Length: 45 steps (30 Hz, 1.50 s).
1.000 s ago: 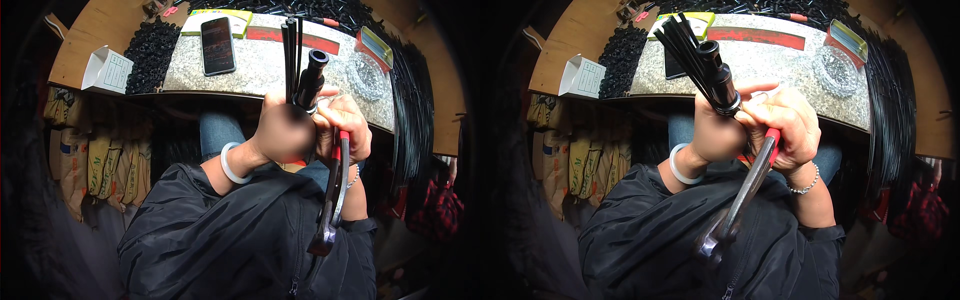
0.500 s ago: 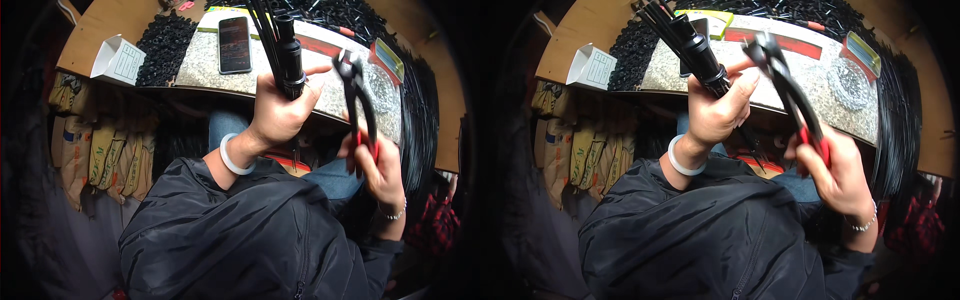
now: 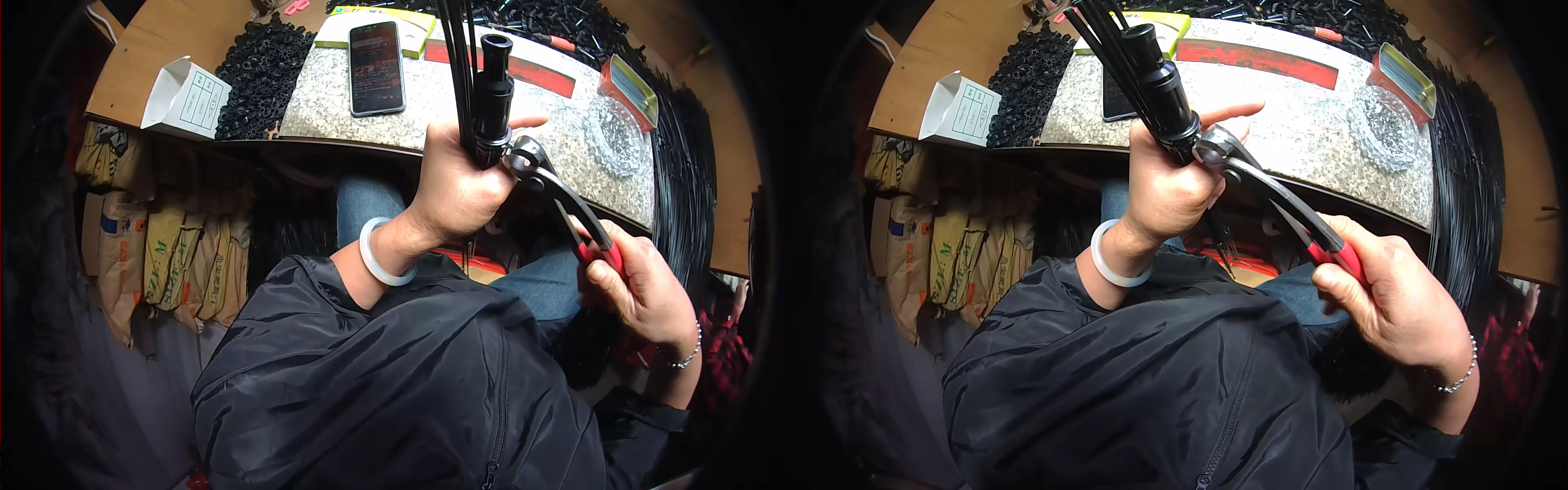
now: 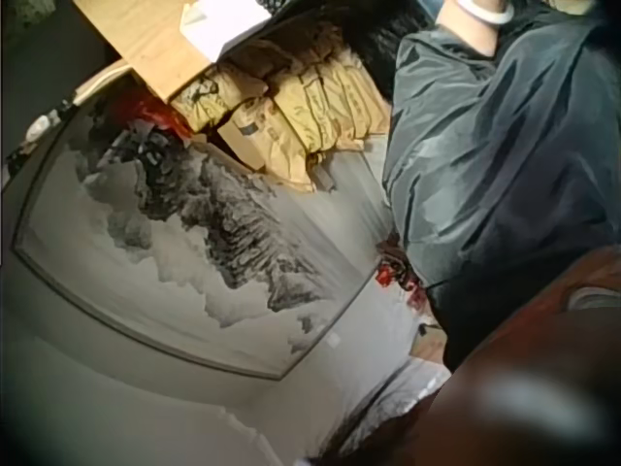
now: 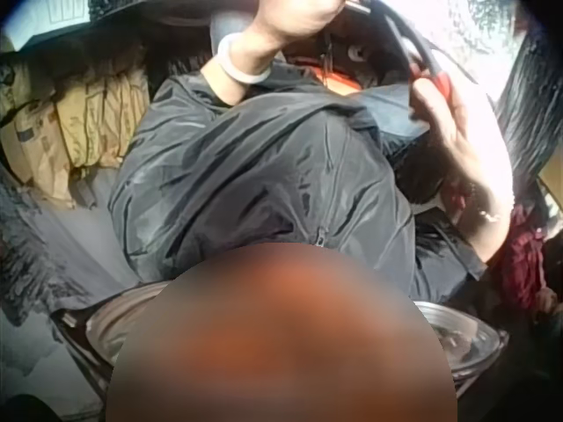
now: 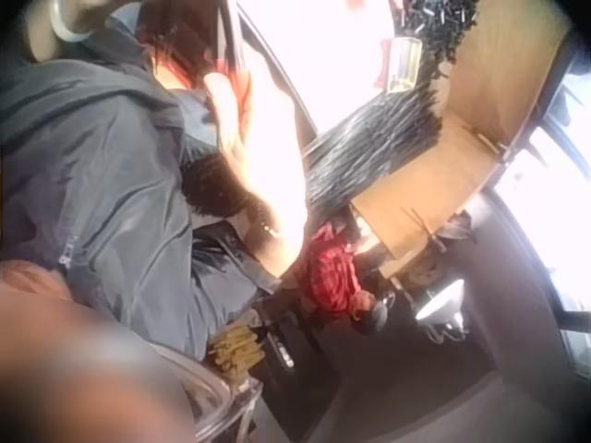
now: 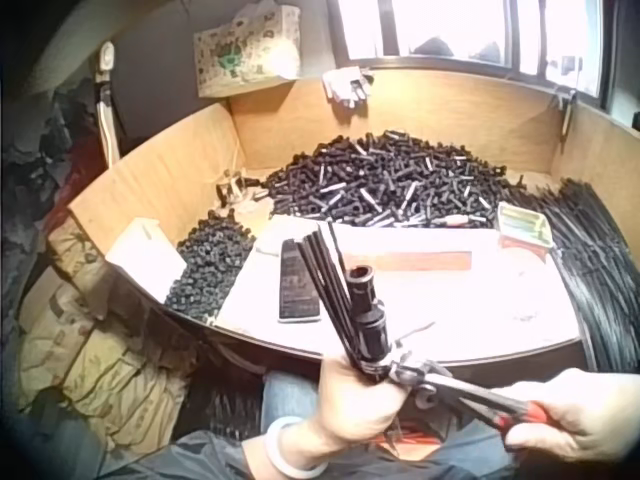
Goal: The person is using pliers and their hands to assemble various black plastic and metal components that appear to be for umbrellas at a factory workbench.
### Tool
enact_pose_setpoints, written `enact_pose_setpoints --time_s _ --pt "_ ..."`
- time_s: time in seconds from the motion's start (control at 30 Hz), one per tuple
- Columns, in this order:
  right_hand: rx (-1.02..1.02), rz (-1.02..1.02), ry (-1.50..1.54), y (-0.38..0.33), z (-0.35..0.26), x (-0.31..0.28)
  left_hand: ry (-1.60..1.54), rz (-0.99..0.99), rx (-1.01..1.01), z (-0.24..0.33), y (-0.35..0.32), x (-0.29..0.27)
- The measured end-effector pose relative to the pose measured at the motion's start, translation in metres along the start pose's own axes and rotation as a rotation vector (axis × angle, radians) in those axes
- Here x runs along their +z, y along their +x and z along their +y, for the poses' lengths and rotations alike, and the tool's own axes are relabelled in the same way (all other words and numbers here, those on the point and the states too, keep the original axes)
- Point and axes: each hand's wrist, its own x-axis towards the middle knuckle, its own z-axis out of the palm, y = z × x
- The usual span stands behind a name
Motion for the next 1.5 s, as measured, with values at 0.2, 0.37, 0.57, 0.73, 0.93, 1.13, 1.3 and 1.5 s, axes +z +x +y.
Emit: enact_pose_setpoints --time_s 0.2,0.37,0.57,0.73,0.93,1.13,1.3,1.5 --pt "0.343 -0.089 0.227 -0.002 -0.001 0.003 0.154 -0.011 0.158 -0.003 0.002 -0.002" --pt "-0.002 -0.009 0.119 0.006 0.023 0.017 -0.012 -0.026 0.089 0.003 0.004 0.001" --pt "0.014 0.116 -0.072 0.003 0.003 0.013 -0.006 0.002 0.141 0.001 0.005 -0.003" --pt "0.135 0.116 -0.182 0.0 -0.013 0.007 0.266 0.024 0.333 0.008 0.008 -0.005" --pt "-0.104 0.228 -0.315 0.021 0.009 0.012 0.249 0.06 0.355 0.014 0.017 -0.029" --pt "0.108 0.604 -0.957 0.063 0.128 0.012 -0.513 0.142 -0.017 0.03 0.02 -0.049" --pt "-0.381 0.905 -1.001 0.057 0.089 0.046 -0.188 0.24 0.077 0.026 0.014 -0.06" --pt "-0.413 0.295 -0.146 0.002 0.057 0.11 -1.055 0.282 0.002 0.028 -0.01 -0.037"
